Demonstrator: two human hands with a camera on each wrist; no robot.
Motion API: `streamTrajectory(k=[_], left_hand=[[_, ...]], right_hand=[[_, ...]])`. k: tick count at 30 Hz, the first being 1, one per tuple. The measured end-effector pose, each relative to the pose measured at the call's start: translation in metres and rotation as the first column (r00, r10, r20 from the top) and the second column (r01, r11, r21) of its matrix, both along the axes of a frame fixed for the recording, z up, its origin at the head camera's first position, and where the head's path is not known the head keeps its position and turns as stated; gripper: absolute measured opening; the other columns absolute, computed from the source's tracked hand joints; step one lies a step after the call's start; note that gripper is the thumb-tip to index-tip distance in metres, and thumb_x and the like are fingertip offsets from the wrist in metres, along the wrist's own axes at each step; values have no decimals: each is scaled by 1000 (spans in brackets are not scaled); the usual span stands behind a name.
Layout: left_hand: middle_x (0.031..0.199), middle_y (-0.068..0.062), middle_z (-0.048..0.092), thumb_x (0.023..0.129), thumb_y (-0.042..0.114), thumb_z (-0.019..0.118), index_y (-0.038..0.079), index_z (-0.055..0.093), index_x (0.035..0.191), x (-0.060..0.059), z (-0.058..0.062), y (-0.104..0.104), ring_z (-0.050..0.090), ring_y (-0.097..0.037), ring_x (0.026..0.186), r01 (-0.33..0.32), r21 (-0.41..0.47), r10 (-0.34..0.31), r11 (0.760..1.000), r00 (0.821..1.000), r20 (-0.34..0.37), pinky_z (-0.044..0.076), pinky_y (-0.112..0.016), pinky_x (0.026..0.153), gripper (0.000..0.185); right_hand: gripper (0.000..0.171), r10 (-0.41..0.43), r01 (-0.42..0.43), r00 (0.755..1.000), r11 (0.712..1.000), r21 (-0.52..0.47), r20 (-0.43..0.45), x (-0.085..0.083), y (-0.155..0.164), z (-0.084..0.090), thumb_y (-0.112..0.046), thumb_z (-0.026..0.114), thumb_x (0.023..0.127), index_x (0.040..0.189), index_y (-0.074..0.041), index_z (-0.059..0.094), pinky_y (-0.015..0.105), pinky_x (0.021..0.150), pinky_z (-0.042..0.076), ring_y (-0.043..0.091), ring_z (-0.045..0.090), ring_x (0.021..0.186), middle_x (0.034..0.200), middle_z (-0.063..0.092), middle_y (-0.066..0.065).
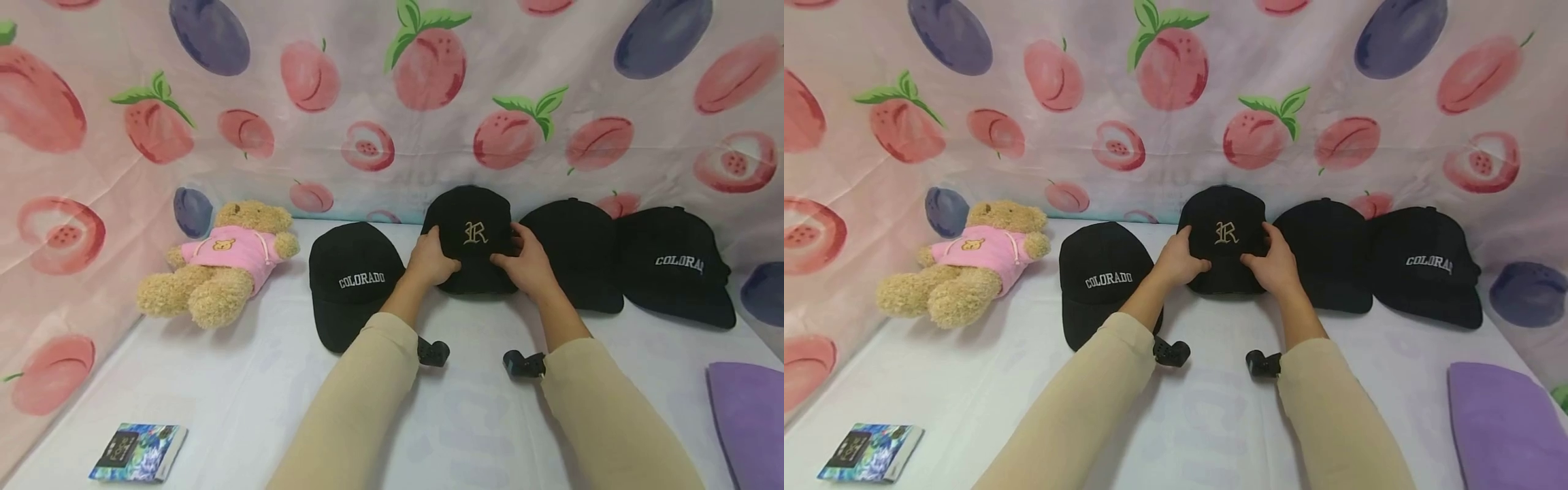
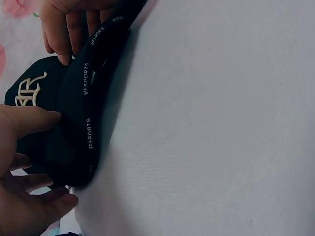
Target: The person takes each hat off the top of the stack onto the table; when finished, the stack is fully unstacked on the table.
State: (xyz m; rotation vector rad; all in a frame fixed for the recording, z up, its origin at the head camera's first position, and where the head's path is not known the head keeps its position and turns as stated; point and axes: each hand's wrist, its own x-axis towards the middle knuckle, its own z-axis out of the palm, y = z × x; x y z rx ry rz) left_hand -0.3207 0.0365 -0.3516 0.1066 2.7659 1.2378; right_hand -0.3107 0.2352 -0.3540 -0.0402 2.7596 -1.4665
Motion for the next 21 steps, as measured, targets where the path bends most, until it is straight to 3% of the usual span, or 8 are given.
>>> streamTrajectory(k=[11,21], left_hand=[[165,-19,34,100,27,64,5,27,163,11,6,-8,34,-30,154,72,-34,-71,997,997,15,33,-42,124,76],[164,-17,36,102,28,62,9,29,163,29,15,-16,36,-30,152,95,43,-93,995,995,-44,35,-47,123,72]], right_hand=[[81,-88,87,995,996,-15,-45,6,-6,1,-18,63,99,166,-9,17,61,118,35,49,35,148,163,31,30],[80,-127,121,989,989,-81,-73,18,-19,8,-16,63,99,166,-12,20,60,118,35,46,33,150,165,30,25]])
